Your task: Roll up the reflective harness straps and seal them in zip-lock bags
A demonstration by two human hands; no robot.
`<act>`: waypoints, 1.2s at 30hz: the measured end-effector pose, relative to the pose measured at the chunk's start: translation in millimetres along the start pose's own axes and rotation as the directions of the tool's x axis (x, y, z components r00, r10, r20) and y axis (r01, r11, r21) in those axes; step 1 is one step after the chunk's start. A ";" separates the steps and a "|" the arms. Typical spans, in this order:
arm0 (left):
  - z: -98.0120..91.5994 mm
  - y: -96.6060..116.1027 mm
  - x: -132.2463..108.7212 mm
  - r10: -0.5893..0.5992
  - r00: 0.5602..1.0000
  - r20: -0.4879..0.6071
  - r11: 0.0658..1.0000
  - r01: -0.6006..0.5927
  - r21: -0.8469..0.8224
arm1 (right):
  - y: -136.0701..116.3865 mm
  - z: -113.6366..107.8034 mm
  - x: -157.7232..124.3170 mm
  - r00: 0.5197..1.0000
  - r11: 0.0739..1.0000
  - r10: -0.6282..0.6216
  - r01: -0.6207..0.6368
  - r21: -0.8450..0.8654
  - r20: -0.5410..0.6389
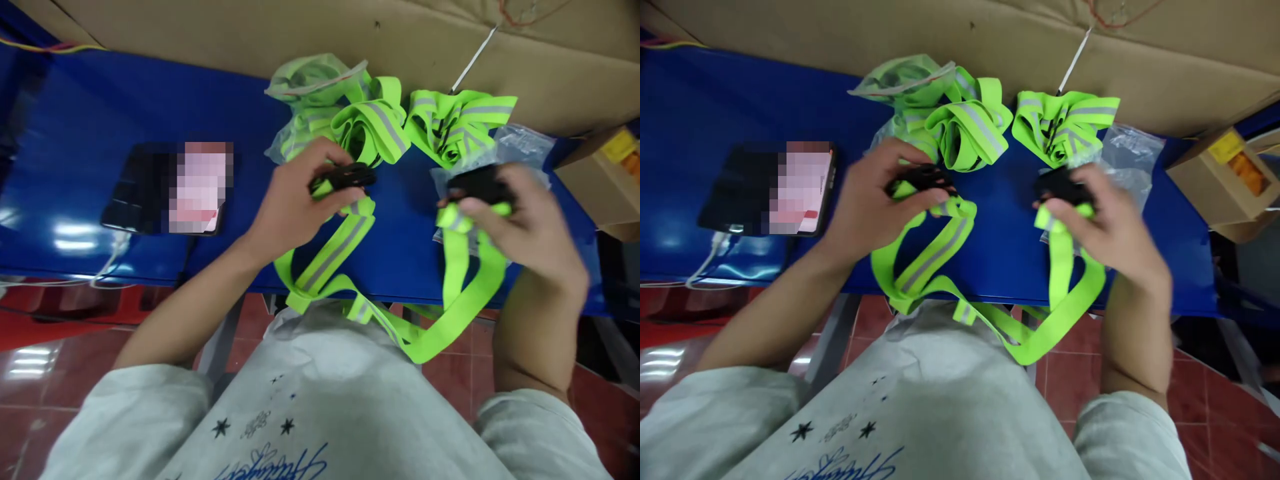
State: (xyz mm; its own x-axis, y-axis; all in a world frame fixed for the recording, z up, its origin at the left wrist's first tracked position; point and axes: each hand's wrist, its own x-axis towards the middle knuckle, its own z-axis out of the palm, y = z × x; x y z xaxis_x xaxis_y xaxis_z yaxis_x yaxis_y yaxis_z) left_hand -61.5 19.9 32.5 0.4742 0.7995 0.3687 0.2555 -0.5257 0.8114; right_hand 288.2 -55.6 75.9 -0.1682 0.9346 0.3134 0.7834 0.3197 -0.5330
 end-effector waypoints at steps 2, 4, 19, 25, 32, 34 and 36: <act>14.5 -5.1 13.8 -0.016 0.998 0.052 0.999 0.015 0.032 | -9.8 18.1 18.3 0.975 0.993 -0.060 0.036 0.114 0.212; 19.7 -8.5 24.8 -0.001 0.992 0.129 0.999 -0.006 0.052 | -18.9 33.6 32.4 0.959 0.987 -0.060 0.015 0.161 0.276; 3.3 -8.5 23.8 0.002 0.847 0.531 0.983 0.097 -0.158 | -23.2 36.5 39.3 0.786 0.965 0.000 -0.162 0.206 0.618; -3.0 1.3 28.2 0.011 0.832 0.554 0.978 0.108 -0.181 | -36.8 29.9 45.9 0.725 0.958 0.001 -0.199 0.208 0.689; -0.9 3.0 31.8 0.014 0.837 0.547 0.973 0.115 -0.201 | -41.6 31.0 51.8 0.695 0.965 -0.034 -0.163 0.204 0.718; -2.4 4.0 33.3 0.005 0.847 0.531 0.968 0.130 -0.215 | -42.6 30.3 54.0 0.697 0.967 -0.048 -0.148 0.209 0.716; -5.7 4.9 34.0 -0.004 0.863 0.506 0.963 0.139 -0.231 | -42.5 27.2 55.5 0.718 0.967 -0.049 -0.141 0.214 0.694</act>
State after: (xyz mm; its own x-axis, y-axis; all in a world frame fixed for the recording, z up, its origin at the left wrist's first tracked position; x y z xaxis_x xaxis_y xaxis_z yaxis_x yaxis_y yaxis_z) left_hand -48.9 46.2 51.6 0.8342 0.5447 0.0859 0.1177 -0.3281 0.9373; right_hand 229.3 -13.1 94.5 -0.5742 0.7639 -0.2943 0.6529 0.2104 -0.7276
